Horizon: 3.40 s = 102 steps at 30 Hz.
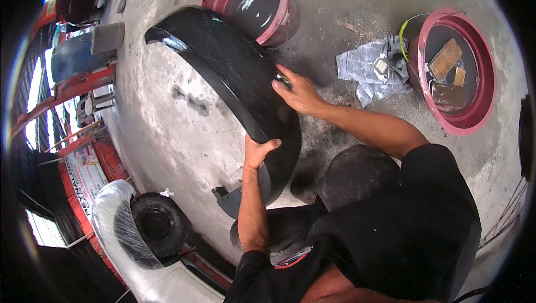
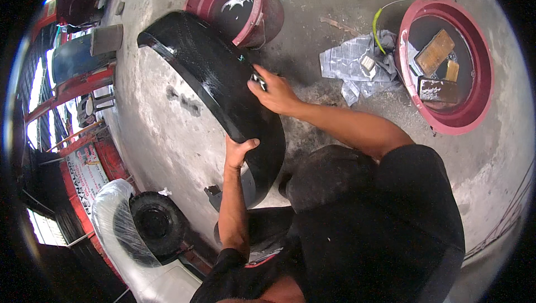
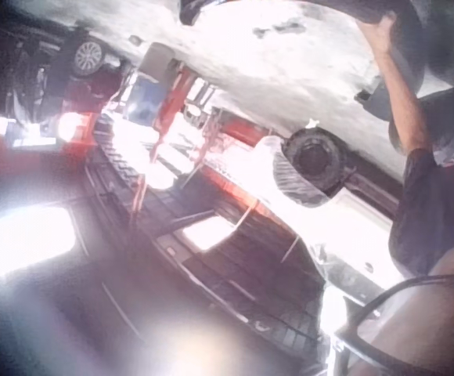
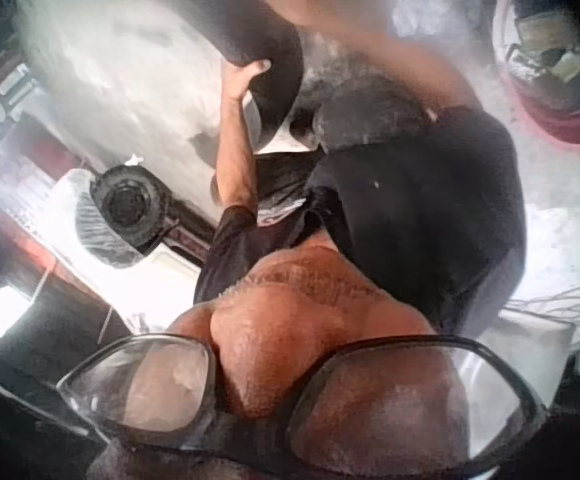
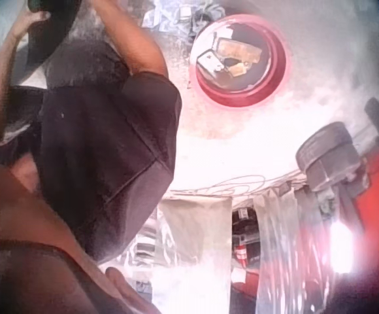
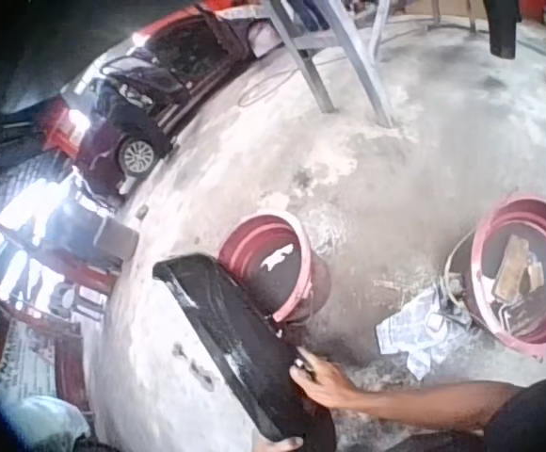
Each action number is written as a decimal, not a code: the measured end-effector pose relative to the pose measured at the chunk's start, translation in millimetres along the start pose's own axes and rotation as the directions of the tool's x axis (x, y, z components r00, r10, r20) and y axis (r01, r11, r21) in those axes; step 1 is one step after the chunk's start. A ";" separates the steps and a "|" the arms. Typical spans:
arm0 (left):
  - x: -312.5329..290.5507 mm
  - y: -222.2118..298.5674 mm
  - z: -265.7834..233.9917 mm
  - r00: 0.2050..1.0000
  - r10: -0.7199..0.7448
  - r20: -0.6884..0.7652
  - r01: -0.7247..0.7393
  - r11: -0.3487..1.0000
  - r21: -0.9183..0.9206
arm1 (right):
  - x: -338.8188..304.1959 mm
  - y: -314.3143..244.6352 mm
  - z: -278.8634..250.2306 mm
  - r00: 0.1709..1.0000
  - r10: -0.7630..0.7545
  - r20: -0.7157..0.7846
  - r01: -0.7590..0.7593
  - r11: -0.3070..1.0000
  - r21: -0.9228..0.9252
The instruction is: The person sits on the floor and sands a black curved car part using a sanding block. They repeatedly dip the sanding block into a pink bucket of water and continue sanding the surface.
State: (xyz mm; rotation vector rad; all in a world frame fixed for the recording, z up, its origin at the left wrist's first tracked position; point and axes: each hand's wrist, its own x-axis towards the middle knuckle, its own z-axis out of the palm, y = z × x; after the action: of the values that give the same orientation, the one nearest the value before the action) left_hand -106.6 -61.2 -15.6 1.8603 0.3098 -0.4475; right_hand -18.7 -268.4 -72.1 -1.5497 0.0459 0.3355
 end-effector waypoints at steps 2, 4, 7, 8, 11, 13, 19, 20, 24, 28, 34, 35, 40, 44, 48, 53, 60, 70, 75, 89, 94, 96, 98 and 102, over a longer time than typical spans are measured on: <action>-4.6 9.9 2.1 0.999 -0.040 0.014 0.041 0.994 -0.105 | -4.8 40.8 -2.0 0.999 -0.033 -0.011 0.034 0.991 0.130; -8.6 21.2 -10.4 0.998 -0.042 0.056 0.050 0.988 -0.149 | -18.4 40.9 -12.7 0.999 0.049 0.002 -0.048 0.965 0.259; -20.8 69.7 -28.9 0.988 -0.131 0.086 0.143 0.978 -0.151 | -57.6 43.6 -25.1 0.917 0.071 0.393 -0.121 0.987 0.103; -24.2 85.6 -35.1 0.985 -0.147 0.087 0.159 0.974 -0.159 | -65.2 44.6 -24.7 0.851 0.013 0.524 -0.075 0.992 0.098; -13.2 112.9 -60.6 0.982 -0.146 0.120 0.176 0.940 -0.293 | -66.0 -3.8 -20.7 0.419 0.038 0.907 0.015 0.999 -0.048; 6.8 111.3 -67.0 0.986 -0.127 0.105 0.155 0.929 -0.335 | -75.9 2.6 -3.8 0.497 0.118 0.860 -0.229 0.973 -0.001; 49.5 132.8 -55.0 0.975 -0.163 0.153 0.206 0.919 -0.335 | -74.6 -1.1 -11.7 0.561 0.010 0.828 -0.485 0.815 0.318; 55.1 129.3 -54.9 0.973 -0.164 0.160 0.210 0.919 -0.335 | -73.5 9.8 -12.2 0.581 0.036 0.813 -0.500 0.804 0.322; 54.4 129.6 4.4 0.993 0.098 -0.063 -0.102 0.992 -0.068 | -68.9 43.1 -29.0 0.622 0.120 0.774 -0.580 0.734 0.353; 48.1 105.2 9.6 0.960 0.226 -0.163 -0.162 0.929 0.332 | -68.6 69.3 -30.2 0.648 0.140 0.749 -0.587 0.718 0.374; 14.3 83.8 20.8 0.983 0.173 -0.064 -0.165 0.980 0.108 | -82.4 53.4 -30.8 0.672 0.105 0.733 -0.511 0.782 0.357; 12.1 80.8 18.8 0.987 0.158 -0.019 -0.157 0.987 0.043 | -85.8 47.7 -33.3 0.679 0.129 0.723 -0.498 0.805 0.324; -3.7 69.2 9.9 0.993 0.018 0.114 -0.012 0.999 -0.053 | -90.1 55.0 -33.3 0.776 0.280 0.565 -0.367 0.929 0.042; -4.5 78.8 17.3 0.982 0.188 -0.008 -0.180 0.953 0.244 | -82.3 65.0 -51.0 0.817 0.277 0.505 -0.174 0.954 -0.243; 3.7 62.1 6.5 0.979 0.202 -0.009 -0.198 0.970 0.140 | -80.9 56.3 -53.0 0.773 0.253 0.582 -0.198 0.967 -0.158; -0.8 -8.7 -28.8 0.934 -0.189 0.305 0.308 0.858 -0.412 | -94.1 38.6 -66.3 0.799 0.300 0.521 -0.269 0.954 -0.136; -3.6 -30.1 -44.9 0.911 -0.027 0.412 0.205 0.895 -0.396 | -95.0 59.4 -149.1 0.977 0.184 -0.112 -0.182 0.425 -0.887; -5.8 1.6 -29.2 0.906 -0.174 0.386 0.268 0.941 -0.205 | -61.3 172.5 -198.8 0.940 -0.261 -0.219 -0.168 0.202 -0.965; -1.4 22.0 -19.2 0.932 -0.035 0.361 0.145 0.949 -0.280 | -64.2 180.5 -210.5 0.944 -0.319 -0.080 -0.041 0.127 -0.991; 1.4 83.4 10.1 0.959 0.266 -0.098 -0.227 0.928 0.295 | -141.4 -84.8 -209.7 0.599 -0.799 -0.044 0.204 0.206 -0.957; 6.1 88.1 21.6 0.950 0.304 -0.065 -0.268 0.907 0.324 | -148.2 -30.2 -361.4 0.679 -0.562 -0.472 -0.370 0.292 -0.882; -0.3 90.4 18.1 0.959 0.279 -0.045 -0.253 0.918 0.305 | -145.2 -5.8 -369.8 0.804 -0.348 -0.483 -0.422 0.240 -0.875; 3.4 80.6 15.4 0.952 0.305 -0.020 -0.290 0.921 0.259 | -139.4 33.6 -371.5 0.869 -0.252 -0.425 -0.391 0.177 -0.903; 4.9 75.3 9.2 0.951 0.308 -0.017 -0.307 0.951 0.030 | -121.3 56.0 -370.8 0.900 -0.073 -0.430 -0.414 0.170 -0.894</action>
State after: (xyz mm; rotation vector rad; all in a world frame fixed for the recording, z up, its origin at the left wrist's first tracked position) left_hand -71.7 -94.4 43.2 1.8999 0.0247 -0.2180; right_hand -80.7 -655.9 -108.7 -2.9921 0.4084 0.2180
